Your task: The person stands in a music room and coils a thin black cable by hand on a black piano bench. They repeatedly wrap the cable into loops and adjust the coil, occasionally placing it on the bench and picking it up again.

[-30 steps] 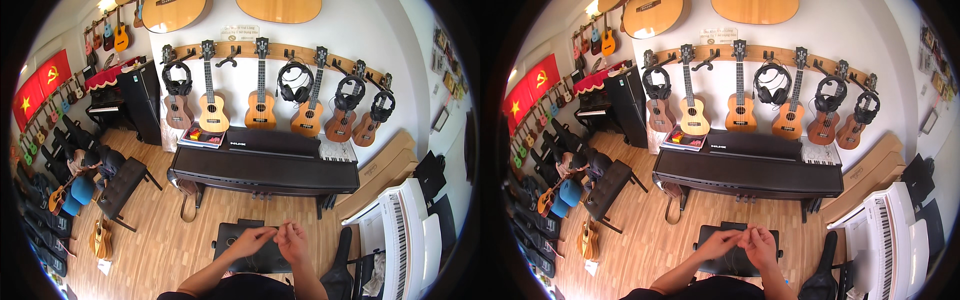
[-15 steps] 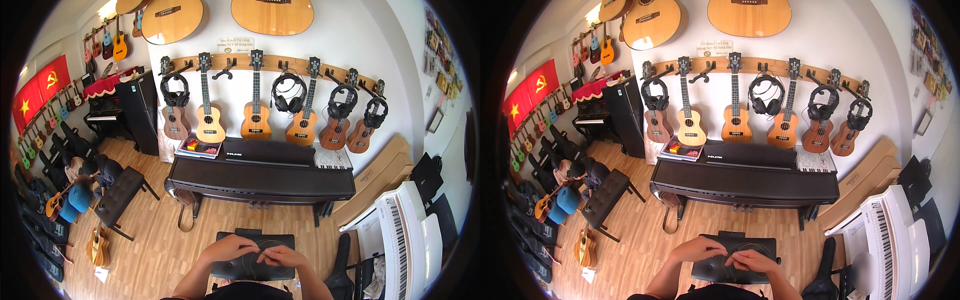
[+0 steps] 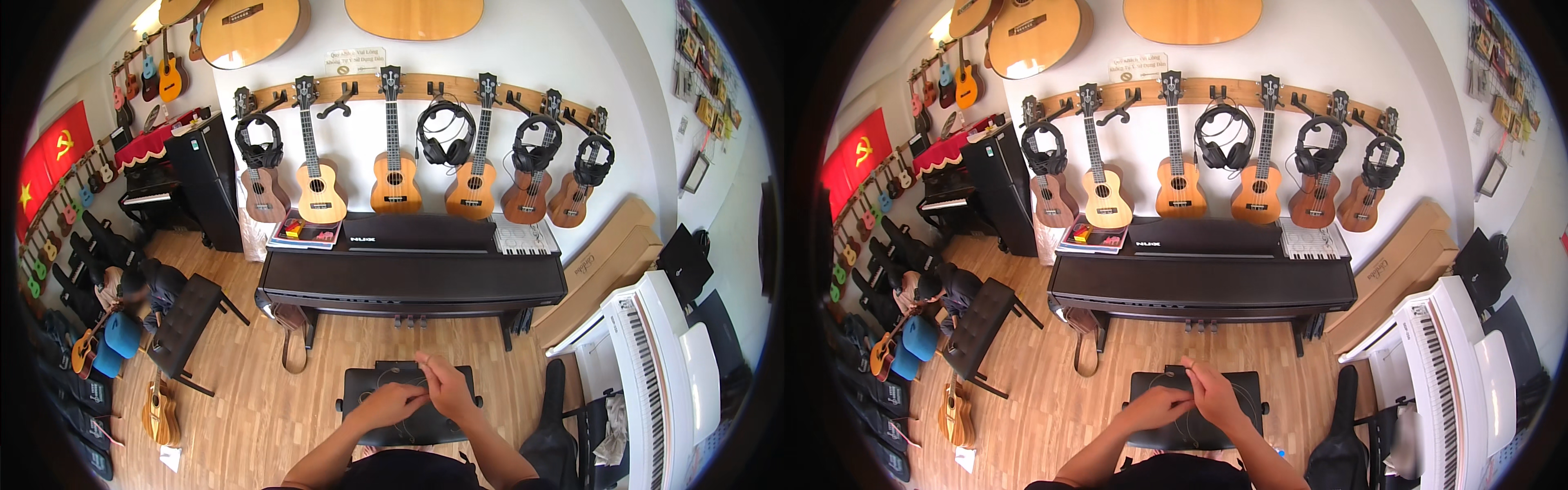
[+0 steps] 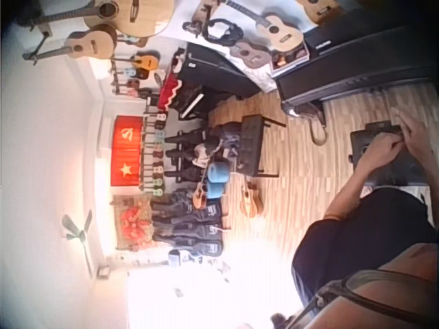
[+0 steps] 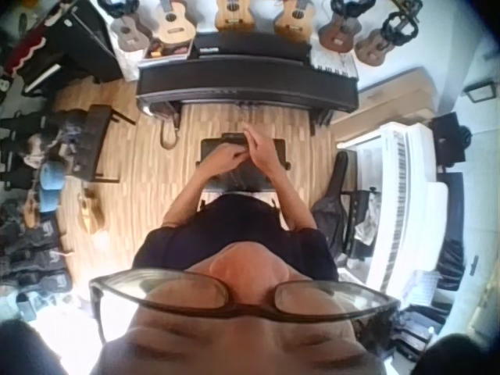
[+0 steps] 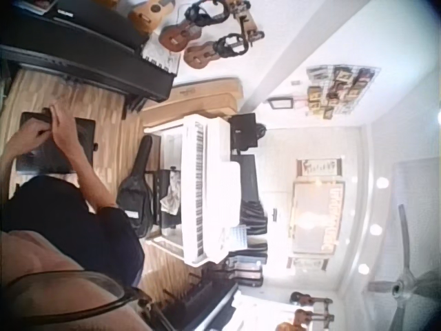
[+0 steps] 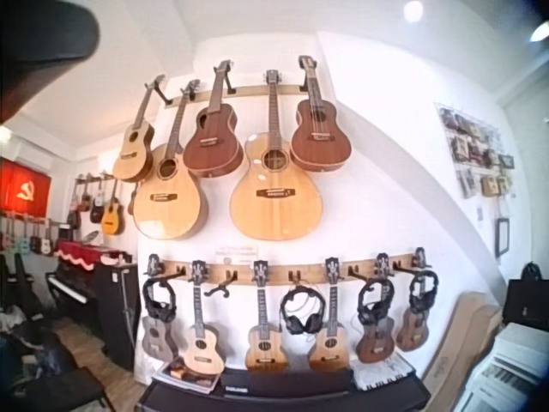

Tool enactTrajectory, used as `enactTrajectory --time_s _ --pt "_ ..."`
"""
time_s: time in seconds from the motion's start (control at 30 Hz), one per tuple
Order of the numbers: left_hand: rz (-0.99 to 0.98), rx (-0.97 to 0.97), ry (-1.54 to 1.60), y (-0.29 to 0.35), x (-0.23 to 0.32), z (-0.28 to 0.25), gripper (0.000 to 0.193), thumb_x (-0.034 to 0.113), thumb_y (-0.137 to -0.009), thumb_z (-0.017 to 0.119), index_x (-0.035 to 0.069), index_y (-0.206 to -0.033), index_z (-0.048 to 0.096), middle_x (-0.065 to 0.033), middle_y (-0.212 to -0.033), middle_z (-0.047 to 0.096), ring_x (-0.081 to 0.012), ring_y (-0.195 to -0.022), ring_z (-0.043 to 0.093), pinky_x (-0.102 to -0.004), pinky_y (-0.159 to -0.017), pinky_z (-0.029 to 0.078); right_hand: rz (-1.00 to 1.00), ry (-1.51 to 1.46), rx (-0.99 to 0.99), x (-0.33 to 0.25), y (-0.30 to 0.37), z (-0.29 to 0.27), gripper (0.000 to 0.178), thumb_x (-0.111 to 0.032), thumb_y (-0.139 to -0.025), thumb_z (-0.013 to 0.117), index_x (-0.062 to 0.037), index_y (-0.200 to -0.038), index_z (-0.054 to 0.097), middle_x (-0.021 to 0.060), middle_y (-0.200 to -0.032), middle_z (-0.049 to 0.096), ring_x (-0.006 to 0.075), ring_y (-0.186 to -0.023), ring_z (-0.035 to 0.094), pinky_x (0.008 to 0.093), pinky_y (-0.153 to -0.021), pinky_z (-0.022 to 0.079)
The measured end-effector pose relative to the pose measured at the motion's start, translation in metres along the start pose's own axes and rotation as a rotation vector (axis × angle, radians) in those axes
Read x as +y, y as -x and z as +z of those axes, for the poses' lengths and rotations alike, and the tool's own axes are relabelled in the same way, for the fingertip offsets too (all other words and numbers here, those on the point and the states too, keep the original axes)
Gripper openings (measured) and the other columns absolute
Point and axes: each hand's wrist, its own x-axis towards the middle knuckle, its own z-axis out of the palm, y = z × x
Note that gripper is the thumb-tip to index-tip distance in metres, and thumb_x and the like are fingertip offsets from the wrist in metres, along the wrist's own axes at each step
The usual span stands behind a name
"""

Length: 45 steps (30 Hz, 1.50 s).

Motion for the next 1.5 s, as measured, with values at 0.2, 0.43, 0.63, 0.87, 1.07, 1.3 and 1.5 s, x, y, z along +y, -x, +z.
enactTrajectory --time_s 0.2,0.43,0.63,0.87,1.07,1.3,1.5 --pt "-0.048 -0.035 -0.012 0.005 -0.001 -0.049 0.018 0.021 -0.090 0.063 0.007 -0.095 0.072 -0.0092 -0.087 0.070 -0.0225 -0.080 0.066 -0.0298 -0.071 0.050 0.511 -0.390 -0.749 0.017 0.010 -0.027 0.031 -0.021 -0.102 0.043 0.0033 -0.106 0.061 0.0034 -0.075 0.055 0.0134 -0.065 0.052 0.0266 -0.064 0.044" --pt "-0.151 0.221 0.586 -0.007 -0.016 -0.022 0.018 0.013 -0.093 0.061 0.001 -0.103 0.069 -0.0046 -0.086 0.069 -0.0107 -0.077 0.060 -0.0256 -0.068 0.047 0.251 -1.588 -0.653 0.023 0.026 -0.020 0.026 -0.019 -0.101 0.046 0.0022 -0.105 0.060 0.0006 -0.071 0.050 0.0115 -0.062 0.047 0.0271 -0.063 0.042" --pt "-0.353 0.135 0.346 -0.010 -0.017 0.030 0.022 0.018 -0.094 0.059 0.004 -0.110 0.067 -0.0098 -0.082 0.067 -0.0117 -0.066 0.056 -0.0275 -0.063 0.046 0.372 -1.098 0.102 0.003 0.009 0.001 0.021 -0.010 -0.099 0.048 0.0043 -0.111 0.058 0.0086 -0.093 0.064 0.0203 -0.089 0.064 0.0312 -0.081 0.049" --pt "-0.054 -0.023 -0.270 0.002 -0.016 0.015 0.017 0.019 -0.089 0.060 0.014 -0.101 0.069 -0.0087 -0.091 0.067 -0.0299 -0.078 0.064 -0.0380 -0.068 0.050 0.155 -0.102 -0.175 0.011 0.008 -0.003 0.022 -0.006 -0.097 0.046 0.0005 -0.112 0.061 0.0116 -0.097 0.067 0.0200 -0.091 0.066 0.0289 -0.082 0.050" --pt "0.089 -0.157 -0.283 0.006 0.001 -0.033 0.013 0.021 -0.087 0.062 0.014 -0.094 0.071 -0.0058 -0.083 0.065 -0.0273 -0.077 0.063 -0.0368 -0.068 0.049 0.467 -0.219 -0.749 0.023 0.007 -0.014 0.031 -0.024 -0.102 0.042 -0.0030 -0.111 0.063 0.0029 -0.078 0.059 0.0126 -0.069 0.056 0.0268 -0.065 0.044" --pt "-0.019 0.054 0.306 -0.005 0.006 -0.055 0.008 0.008 -0.090 0.062 0.003 -0.094 0.068 -0.0037 -0.078 0.062 -0.0144 -0.076 0.060 -0.0257 -0.069 0.047 0.538 -1.215 -0.876 0.030 0.007 -0.029 0.037 -0.023 -0.101 0.045 0.0082 -0.115 0.058 -0.0022 -0.067 0.037 0.0092 -0.059 0.039 0.0265 -0.062 0.042" --pt "-0.284 0.241 0.877 -0.014 -0.015 -0.014 0.019 0.014 -0.099 0.052 -0.001 -0.104 0.062 -0.0039 -0.087 0.059 -0.0110 -0.079 0.057 -0.0244 -0.070 0.047 0.485 -1.443 -0.357 0.025 -0.007 -0.011 0.028 -0.023 -0.101 0.046 0.0026 -0.099 0.057 -0.0031 -0.065 0.040 0.0087 -0.056 0.042 0.0305 -0.066 0.047"
